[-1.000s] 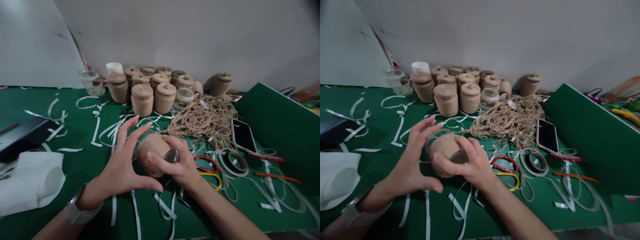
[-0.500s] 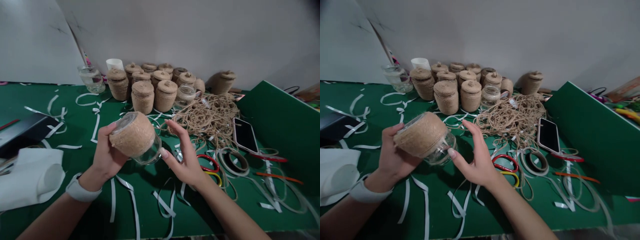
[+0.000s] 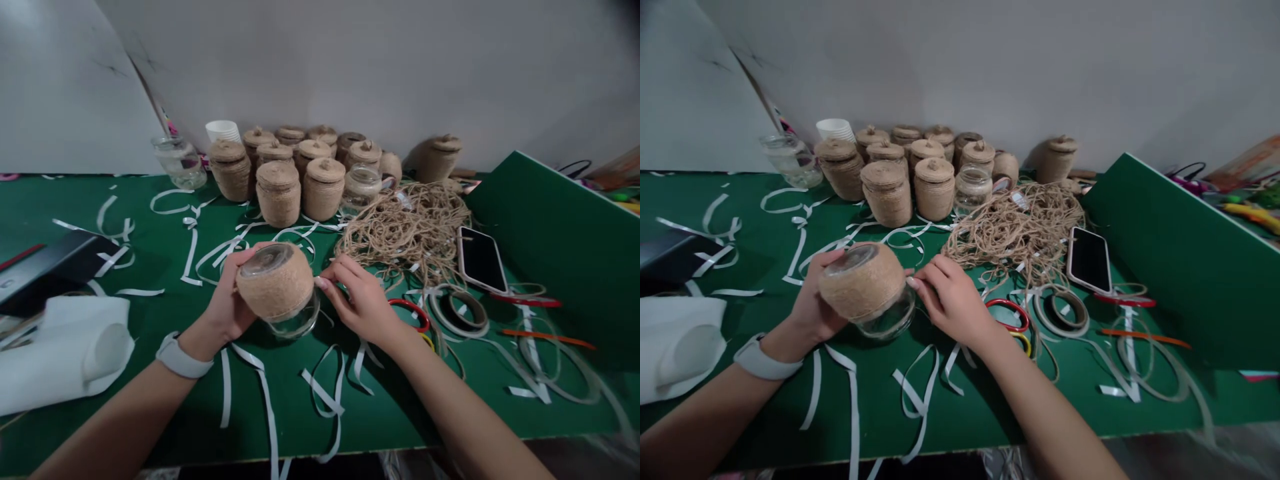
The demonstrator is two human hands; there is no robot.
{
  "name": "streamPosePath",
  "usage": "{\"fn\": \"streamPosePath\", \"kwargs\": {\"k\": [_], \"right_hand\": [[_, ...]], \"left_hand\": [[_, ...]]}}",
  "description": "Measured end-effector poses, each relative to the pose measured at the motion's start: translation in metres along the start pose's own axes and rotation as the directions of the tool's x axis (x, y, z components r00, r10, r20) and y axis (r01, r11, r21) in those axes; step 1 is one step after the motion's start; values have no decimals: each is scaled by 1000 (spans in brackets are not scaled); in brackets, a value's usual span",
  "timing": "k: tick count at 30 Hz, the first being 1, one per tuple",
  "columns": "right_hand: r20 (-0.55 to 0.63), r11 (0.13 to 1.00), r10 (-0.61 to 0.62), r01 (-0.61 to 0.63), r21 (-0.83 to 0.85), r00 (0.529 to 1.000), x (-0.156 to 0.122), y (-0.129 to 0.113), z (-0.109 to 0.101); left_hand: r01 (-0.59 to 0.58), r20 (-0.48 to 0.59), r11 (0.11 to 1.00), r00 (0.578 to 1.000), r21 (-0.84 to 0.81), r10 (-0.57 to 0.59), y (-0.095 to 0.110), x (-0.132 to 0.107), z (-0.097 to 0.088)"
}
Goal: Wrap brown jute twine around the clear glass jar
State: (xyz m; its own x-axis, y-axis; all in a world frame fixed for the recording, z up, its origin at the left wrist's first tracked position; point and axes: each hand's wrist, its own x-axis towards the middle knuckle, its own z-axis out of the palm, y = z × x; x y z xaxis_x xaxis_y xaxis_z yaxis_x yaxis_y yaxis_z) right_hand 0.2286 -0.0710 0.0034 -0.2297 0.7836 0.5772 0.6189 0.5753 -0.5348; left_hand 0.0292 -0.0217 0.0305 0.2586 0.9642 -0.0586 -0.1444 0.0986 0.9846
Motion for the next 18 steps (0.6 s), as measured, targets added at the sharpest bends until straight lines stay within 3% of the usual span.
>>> {"fn": "streamPosePath", "kwargs": {"k": [3, 7, 10, 15, 18], "right_hand": [[-76, 1000, -2, 4, 29, 997, 0, -3, -4], [-266, 991, 6, 31, 133, 964, -1, -13, -8], [-395, 981, 55, 25, 195, 917, -3, -15, -4], [-316, 957, 274, -226, 182, 908, -4, -7, 14], [-252, 957, 285, -257, 137, 925, -2, -2, 22]], "left_hand": [[84, 87, 987, 994, -136, -73, -4, 2, -2], [10, 132, 998, 991, -55, -3, -4, 6, -4], [-56, 101, 998, 994, 43, 51, -3, 10, -7], [-192, 107, 953, 979, 232, 171, 0, 11, -13], [-249, 151, 911, 966, 328, 210, 8, 9, -15]]}}
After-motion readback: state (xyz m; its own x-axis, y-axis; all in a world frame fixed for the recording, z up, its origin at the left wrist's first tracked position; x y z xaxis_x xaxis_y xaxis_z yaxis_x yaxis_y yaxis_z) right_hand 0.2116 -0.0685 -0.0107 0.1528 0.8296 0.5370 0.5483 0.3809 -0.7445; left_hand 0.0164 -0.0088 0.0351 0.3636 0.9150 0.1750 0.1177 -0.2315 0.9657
